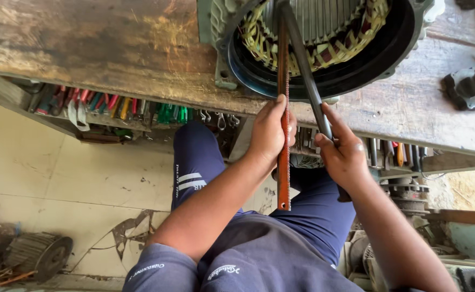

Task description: The person sits at a workbench and files the inner slots of an electric motor stator housing, using a flat file in one hand and a metal rod in the other to work around the slot ring. They set the tools down, rotate the motor housing on the bench, and resume filing the slots.

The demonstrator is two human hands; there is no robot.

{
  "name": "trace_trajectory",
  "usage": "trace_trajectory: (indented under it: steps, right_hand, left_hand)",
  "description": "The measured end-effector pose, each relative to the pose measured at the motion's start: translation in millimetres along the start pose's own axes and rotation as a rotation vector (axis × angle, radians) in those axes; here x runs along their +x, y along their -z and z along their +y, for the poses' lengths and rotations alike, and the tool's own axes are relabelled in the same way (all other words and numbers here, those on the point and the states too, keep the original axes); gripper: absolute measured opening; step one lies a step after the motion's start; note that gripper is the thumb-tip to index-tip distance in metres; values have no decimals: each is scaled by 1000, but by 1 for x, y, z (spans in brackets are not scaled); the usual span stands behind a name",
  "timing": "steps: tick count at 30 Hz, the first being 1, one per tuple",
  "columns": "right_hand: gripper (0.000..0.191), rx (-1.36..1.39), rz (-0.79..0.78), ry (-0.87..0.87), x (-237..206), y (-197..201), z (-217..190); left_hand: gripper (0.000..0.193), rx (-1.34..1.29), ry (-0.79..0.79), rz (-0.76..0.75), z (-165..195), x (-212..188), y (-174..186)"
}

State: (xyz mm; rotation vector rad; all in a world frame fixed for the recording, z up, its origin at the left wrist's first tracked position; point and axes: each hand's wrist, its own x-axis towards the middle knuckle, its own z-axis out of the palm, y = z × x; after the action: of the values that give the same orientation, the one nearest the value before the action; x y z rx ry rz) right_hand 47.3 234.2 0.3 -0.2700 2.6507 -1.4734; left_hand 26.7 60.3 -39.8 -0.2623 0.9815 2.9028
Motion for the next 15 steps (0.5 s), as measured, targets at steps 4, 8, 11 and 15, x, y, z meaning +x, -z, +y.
trace_trajectory:
  steps: [4,8,11,15]
  right_hand:
    - [64,161,-28,5,0,-2,-1]
    - [66,318,-20,48,1,0,-5]
    - [69,455,-91,77,1,9,-10]
    - [67,423,-96,126,-1,13,-12]
  left_hand:
    - [32,-11,71,17,3,1,3]
    - [31,-20,63,4,4,-1,1]
    - [29,19,46,-20,2,-6,-2]
    - [34,99,51,-18,3,-6,-2]
